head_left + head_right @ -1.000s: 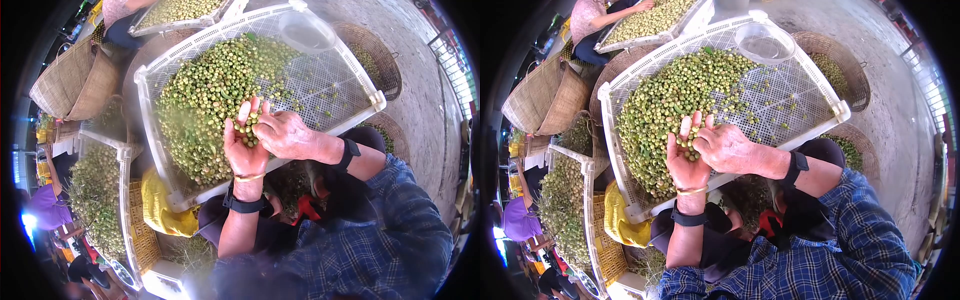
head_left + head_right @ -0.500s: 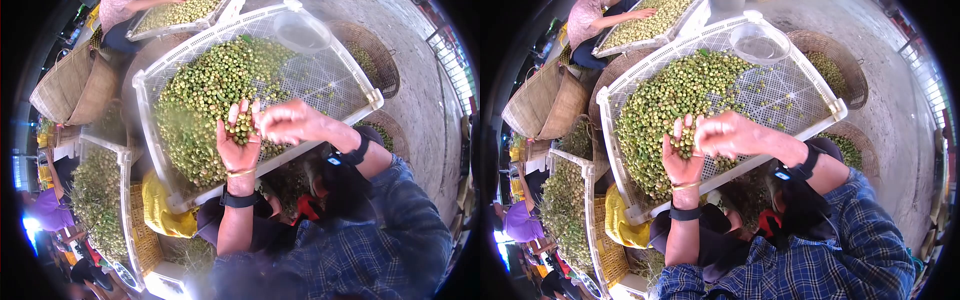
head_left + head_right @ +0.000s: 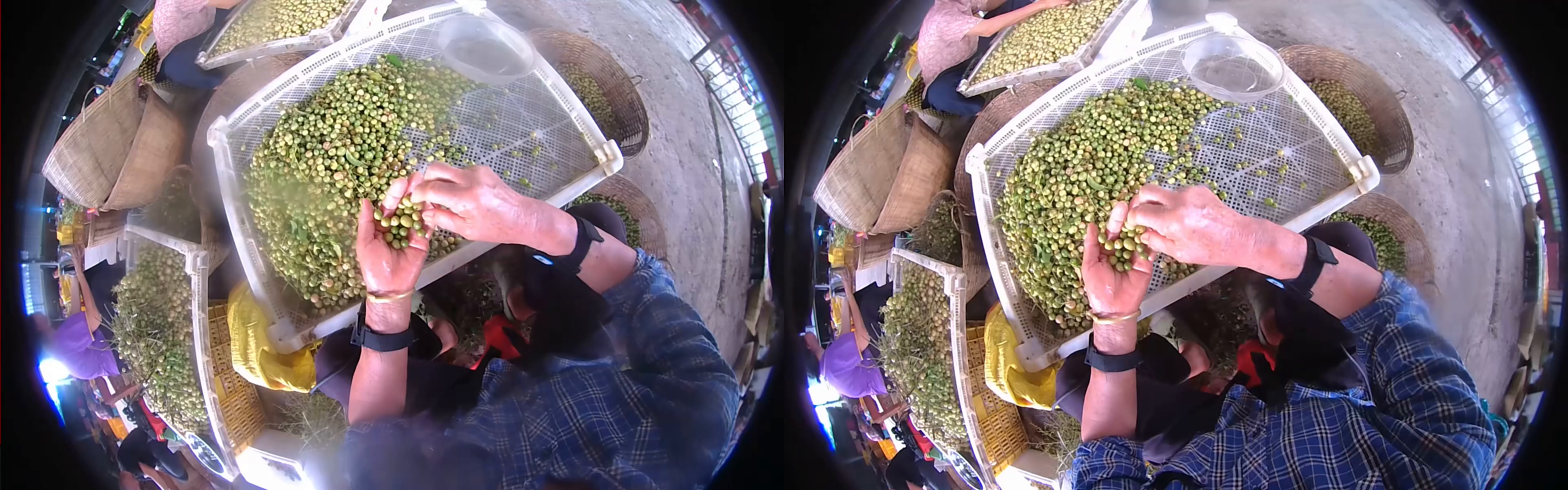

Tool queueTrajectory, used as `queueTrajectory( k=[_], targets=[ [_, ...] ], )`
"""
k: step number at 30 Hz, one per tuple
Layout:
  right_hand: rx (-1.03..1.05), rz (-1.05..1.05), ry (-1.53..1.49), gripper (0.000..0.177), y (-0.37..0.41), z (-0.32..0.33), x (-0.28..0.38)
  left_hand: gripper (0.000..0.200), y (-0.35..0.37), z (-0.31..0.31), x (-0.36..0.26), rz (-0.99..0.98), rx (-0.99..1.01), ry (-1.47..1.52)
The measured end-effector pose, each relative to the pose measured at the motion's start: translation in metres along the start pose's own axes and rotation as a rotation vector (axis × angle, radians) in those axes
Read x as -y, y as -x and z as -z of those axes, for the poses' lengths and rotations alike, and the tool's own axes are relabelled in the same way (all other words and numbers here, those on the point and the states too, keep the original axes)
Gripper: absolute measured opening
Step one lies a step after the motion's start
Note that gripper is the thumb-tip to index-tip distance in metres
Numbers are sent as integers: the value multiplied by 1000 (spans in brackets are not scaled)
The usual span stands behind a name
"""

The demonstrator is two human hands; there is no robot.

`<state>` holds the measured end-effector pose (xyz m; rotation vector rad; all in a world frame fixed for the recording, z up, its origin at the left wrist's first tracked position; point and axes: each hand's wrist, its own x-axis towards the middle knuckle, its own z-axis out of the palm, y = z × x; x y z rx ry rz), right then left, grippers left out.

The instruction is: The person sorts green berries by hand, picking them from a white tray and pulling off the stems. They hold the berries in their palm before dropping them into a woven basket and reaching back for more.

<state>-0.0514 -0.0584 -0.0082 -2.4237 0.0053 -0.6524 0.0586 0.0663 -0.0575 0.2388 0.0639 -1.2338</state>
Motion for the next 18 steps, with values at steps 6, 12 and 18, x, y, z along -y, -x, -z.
queueTrajectory(
  k=[6, 12, 18],
  targets=[
    [66, 218, 192, 25, -2, -14, -12, 49, 5, 1, 7, 11, -76, -1],
    [70, 199, 263, 23, 0, -24, -11, 48, 6, 17, 2, 35, 33, 88],
    [-14, 15, 214, 14, 0, -29, -22, 47, 5, 9, 4, -59, -193, -58]
  ],
)
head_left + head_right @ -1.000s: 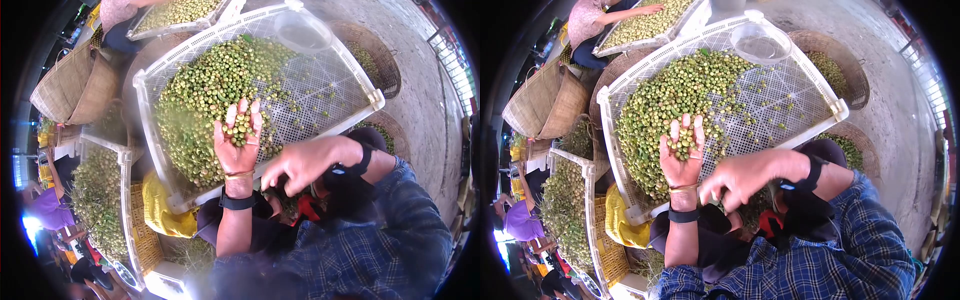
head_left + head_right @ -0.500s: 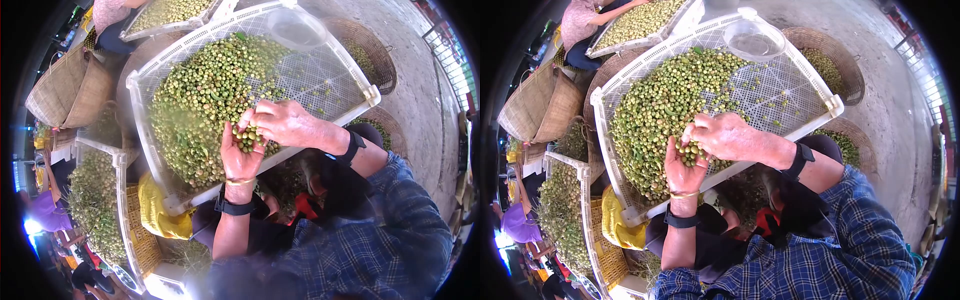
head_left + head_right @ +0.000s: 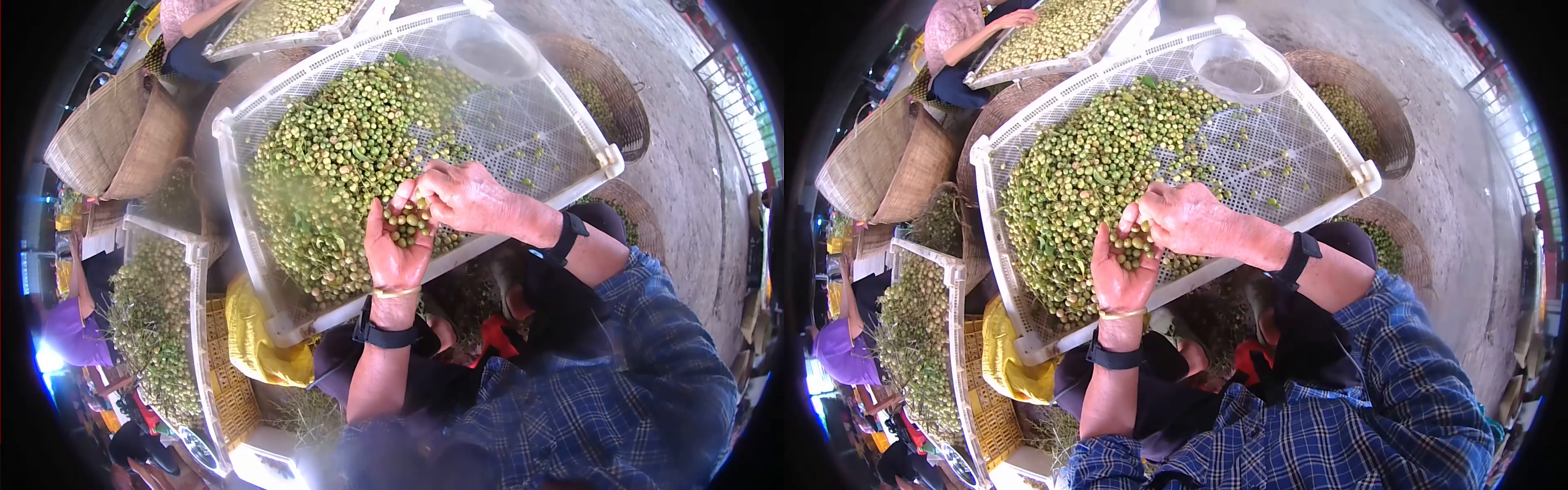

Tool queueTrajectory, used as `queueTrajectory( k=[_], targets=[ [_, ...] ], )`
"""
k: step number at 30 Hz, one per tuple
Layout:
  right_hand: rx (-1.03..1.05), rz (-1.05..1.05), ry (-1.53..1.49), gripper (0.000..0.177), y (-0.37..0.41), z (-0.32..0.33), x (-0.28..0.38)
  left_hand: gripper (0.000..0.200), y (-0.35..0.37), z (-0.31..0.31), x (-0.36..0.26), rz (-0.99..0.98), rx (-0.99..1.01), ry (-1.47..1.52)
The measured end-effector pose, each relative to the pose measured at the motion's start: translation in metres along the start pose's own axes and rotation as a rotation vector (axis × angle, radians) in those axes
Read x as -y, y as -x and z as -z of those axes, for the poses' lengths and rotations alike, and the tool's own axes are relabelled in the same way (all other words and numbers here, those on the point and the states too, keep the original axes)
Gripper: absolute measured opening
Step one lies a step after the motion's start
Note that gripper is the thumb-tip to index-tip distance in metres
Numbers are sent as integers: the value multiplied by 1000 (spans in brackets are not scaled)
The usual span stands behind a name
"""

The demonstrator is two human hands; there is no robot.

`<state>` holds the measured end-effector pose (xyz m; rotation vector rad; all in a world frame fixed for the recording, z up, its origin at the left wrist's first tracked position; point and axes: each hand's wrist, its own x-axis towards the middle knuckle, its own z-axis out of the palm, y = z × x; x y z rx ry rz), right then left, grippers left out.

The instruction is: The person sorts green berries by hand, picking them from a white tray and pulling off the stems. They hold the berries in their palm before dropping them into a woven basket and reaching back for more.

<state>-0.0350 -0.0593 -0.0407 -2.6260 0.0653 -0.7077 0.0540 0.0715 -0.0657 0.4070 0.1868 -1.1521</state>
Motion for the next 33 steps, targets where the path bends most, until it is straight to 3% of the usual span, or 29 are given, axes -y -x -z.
queueTrajectory(
  k=[6, 9, 12, 16, 19, 22, 24, 26, 27, 28, 30, 33],
  targets=[
    [-22, -115, -220, 10, -5, 3, 7, 43, -1, 2, 1, -21, 7, -55],
    [-66, -13, -163, 10, -8, 1, 7, 40, -1, 3, 1, -37, 5, -88],
    [62, -157, -74, 10, -9, -1, 4, 39, -2, 4, 5, -34, -2, -103],
    [-187, -129, -178, 14, -9, -4, 5, 40, -6, 7, 1, 11, -3, 29],
    [-133, -294, -797, 14, -9, 5, -7, 43, -4, 0, -1, 27, 93, 97],
    [28, -401, -872, 10, -8, 22, -3, 45, -5, 5, -5, 30, 128, 206],
    [430, -576, -1066, 16, -8, 43, 10, 47, -8, 11, -9, 45, 180, 234],
    [834, -427, -1389, 30, -2, 54, 34, 48, -6, 6, -12, 49, 180, 225],
    [1048, -412, -1286, 39, -6, 55, 52, 50, -6, 4, -12, 34, 141, 219],
    [952, -244, -1086, 30, 6, 38, 60, 51, -6, 6, -12, 46, 151, 195],
    [436, 288, -286, 18, 20, 12, 59, 52, -7, 10, -13, 78, 170, 146],
    [103, 162, -610, 8, 12, 24, 53, 53, -3, 8, -9, 184, 178, 131]
  ],
)
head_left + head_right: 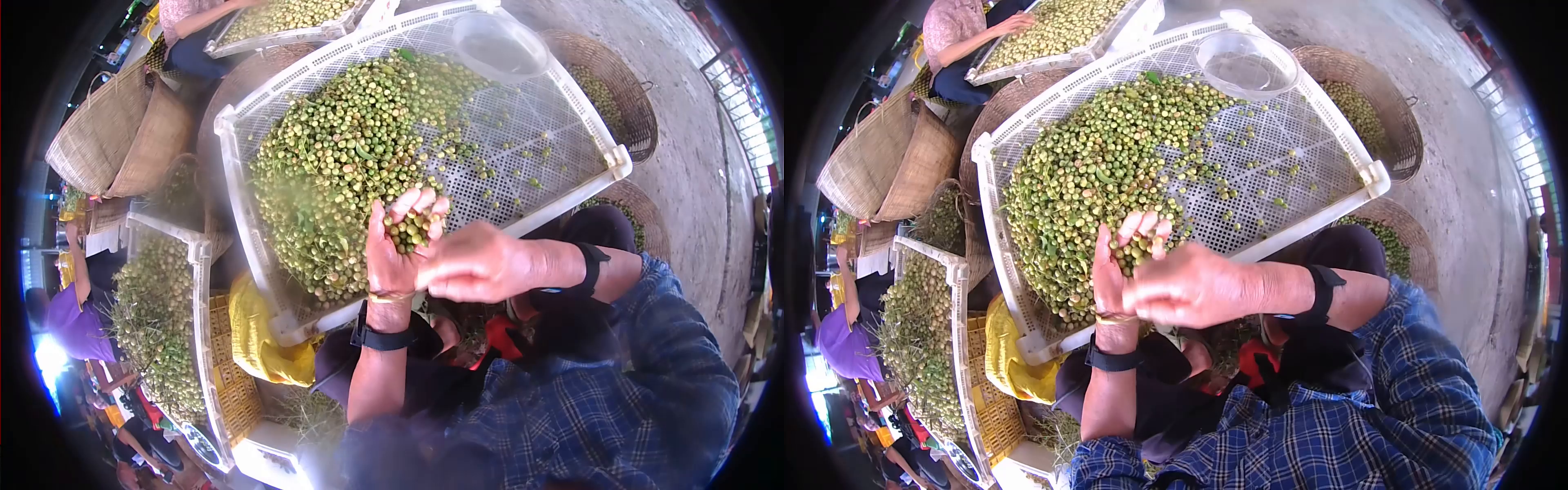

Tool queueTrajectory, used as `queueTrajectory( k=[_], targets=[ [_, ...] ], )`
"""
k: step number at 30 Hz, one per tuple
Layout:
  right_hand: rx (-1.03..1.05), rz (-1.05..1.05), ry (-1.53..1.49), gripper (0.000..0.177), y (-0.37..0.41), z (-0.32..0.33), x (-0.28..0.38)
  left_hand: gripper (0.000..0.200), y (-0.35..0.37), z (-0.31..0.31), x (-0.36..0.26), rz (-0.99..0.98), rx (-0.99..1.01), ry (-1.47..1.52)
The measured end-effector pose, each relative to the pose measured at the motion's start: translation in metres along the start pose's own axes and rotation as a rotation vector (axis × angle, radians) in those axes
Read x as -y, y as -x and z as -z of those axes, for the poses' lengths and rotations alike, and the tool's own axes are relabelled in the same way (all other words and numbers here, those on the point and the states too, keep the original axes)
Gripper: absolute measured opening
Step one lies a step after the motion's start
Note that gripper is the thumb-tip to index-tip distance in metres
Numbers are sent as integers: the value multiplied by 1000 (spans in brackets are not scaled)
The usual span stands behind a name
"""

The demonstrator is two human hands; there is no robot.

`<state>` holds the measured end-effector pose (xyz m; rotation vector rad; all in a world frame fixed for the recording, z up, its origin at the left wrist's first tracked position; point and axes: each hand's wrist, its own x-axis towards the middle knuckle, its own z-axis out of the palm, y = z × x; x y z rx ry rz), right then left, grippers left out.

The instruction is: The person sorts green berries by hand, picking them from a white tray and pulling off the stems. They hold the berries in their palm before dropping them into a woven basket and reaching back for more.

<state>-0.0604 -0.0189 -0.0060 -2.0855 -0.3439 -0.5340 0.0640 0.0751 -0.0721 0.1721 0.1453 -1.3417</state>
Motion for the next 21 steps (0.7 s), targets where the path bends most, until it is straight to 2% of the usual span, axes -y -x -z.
queueTrajectory(
  k=[1, 2, 3, 5, 6, 7, 9, 10, 12, 15, 16, 17, 21],
  targets=[
    [-78, -139, -26, 9, -1, 8, -1, 54, -1, -2, 5, 16, 36, 5],
    [-171, -200, -40, 9, -3, 12, -8, 55, 2, -5, 5, 12, -313, -196],
    [-266, -263, -53, 9, -5, 15, -15, 57, 5, -21, 13, -16, -395, -227],
    [-213, -522, -250, 10, -6, 26, -22, 59, 7, -4, 15, 120, -159, -220],
    [-208, -437, -69, 11, -1, 24, -40, 62, 7, -1, 18, 103, -149, -374],
    [-275, -364, -19, 13, -3, 21, -48, 58, 8, 0, 20, 118, -137, -409],
    [-86, -703, -419, 12, -4, 27, -45, 52, 9, -4, 23, 140, -117, -482],
    [-38, -745, -400, 10, -6, 28, -41, 52, 10, -12, 27, 125, -186, -468],
    [60, -823, -362, 6, -9, 27, -35, 51, 12, -20, 30, 107, -159, -555],
    [90, -552, -418, 11, -4, 23, -48, 52, 14, -14, 29, 124, -43, -604],
    [83, -647, -494, 9, -4, 25, -42, 52, 16, -10, 27, 147, -3, -597],
    [61, -614, -409, 8, -4, 23, -42, 53, 18, -7, 25, 171, 36, -590],
    [11, -470, -79, 6, 0, 10, -53, 55, 18, -4, 25, 120, -75, -607]
  ],
)
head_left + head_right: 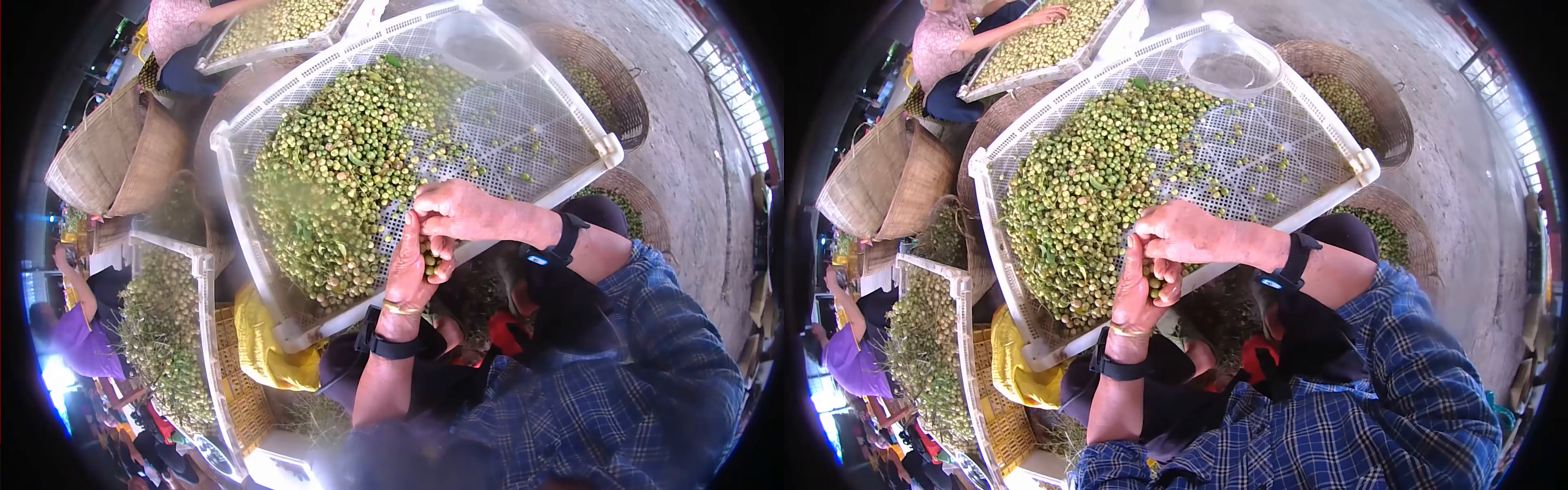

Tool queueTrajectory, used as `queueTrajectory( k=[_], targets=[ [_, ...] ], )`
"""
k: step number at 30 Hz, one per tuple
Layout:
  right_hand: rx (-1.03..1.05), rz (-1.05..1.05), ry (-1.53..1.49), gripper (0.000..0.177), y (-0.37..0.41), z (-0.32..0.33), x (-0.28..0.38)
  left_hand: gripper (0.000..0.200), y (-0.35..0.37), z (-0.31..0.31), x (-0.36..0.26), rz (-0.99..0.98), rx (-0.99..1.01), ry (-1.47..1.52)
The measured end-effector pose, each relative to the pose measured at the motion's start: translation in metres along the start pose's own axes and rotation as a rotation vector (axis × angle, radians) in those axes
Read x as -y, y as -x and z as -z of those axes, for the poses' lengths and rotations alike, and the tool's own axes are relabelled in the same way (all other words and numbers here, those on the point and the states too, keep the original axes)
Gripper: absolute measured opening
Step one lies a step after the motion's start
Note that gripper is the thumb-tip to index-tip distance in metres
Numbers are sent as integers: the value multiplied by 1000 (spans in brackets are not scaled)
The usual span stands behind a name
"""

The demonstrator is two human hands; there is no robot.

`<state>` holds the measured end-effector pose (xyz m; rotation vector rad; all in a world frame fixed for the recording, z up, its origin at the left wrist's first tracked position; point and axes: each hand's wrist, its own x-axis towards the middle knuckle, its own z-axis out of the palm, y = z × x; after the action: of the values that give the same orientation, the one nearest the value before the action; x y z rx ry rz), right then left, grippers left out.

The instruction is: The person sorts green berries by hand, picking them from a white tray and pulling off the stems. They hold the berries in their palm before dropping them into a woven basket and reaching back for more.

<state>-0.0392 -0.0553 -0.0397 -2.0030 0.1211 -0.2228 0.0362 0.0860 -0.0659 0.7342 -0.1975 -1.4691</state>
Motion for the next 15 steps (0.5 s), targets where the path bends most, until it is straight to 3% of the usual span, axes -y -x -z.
queueTrajectory(
  k=[1, 5, 9, 13, 15],
  targets=[
    [-17, 38, 75, 5, -1, -2, -2, 56, 0, -1, -2, 21, -27, -14],
    [23, -204, -339, 6, -5, 11, 4, 62, -2, 4, -6, -11, 59, 225],
    [-8, -109, -594, 9, -2, 26, 12, 71, 1, -7, -16, -25, 39, 154],
    [-47, -126, -393, 9, 1, 33, 20, 66, 0, -12, -19, -79, 50, 65],
    [-93, 19, -255, 9, 1, 29, 11, 62, -2, -11, -18, -82, 34, 75]
  ],
)
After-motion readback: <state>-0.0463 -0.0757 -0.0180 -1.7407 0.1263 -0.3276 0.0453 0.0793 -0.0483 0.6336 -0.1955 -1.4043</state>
